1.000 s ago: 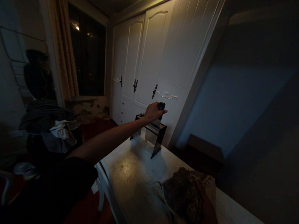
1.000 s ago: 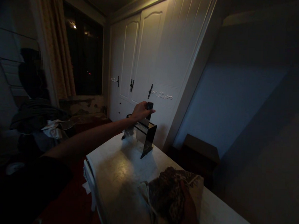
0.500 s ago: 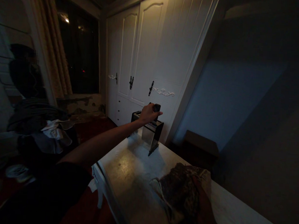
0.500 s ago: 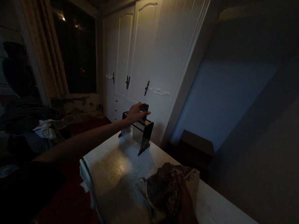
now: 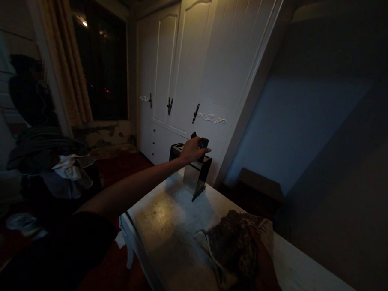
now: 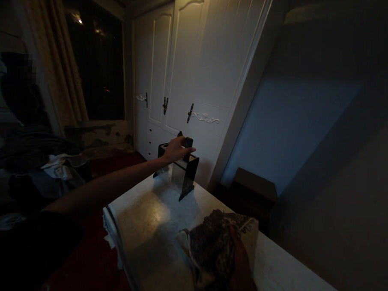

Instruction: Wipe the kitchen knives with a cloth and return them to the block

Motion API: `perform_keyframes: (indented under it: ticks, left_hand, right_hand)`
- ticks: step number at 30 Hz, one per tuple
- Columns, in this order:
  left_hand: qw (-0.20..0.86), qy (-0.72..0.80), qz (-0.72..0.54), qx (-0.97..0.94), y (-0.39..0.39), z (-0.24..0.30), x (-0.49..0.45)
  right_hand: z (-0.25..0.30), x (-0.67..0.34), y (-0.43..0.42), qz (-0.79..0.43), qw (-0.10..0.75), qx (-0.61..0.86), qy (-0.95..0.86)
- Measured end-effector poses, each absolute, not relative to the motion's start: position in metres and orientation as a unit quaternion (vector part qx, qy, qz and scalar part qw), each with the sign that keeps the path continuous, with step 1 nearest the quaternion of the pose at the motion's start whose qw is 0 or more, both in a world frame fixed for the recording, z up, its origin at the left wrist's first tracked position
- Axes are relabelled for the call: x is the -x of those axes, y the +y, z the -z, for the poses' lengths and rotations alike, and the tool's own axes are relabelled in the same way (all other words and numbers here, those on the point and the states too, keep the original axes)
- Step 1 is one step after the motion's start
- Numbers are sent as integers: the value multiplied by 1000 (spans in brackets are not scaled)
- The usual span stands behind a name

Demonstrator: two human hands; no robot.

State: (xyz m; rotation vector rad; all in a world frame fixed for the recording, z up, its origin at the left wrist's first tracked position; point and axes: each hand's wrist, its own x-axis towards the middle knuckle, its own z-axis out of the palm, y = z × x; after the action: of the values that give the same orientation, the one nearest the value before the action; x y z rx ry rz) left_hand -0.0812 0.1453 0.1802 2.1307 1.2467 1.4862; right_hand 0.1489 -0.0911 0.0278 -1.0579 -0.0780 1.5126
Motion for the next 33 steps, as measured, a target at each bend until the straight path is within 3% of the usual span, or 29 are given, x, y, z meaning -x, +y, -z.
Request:
perform_keyframes:
  ticks: [21, 33]
  left_hand:
    - [96, 473, -444, -755, 132, -181, 88]
    - [42, 467, -527, -709, 141, -193, 119]
  right_hand:
    - [-24, -150, -91, -637, 606, 475, -47]
    - [-25, -150, -92, -630, 607, 482, -55]
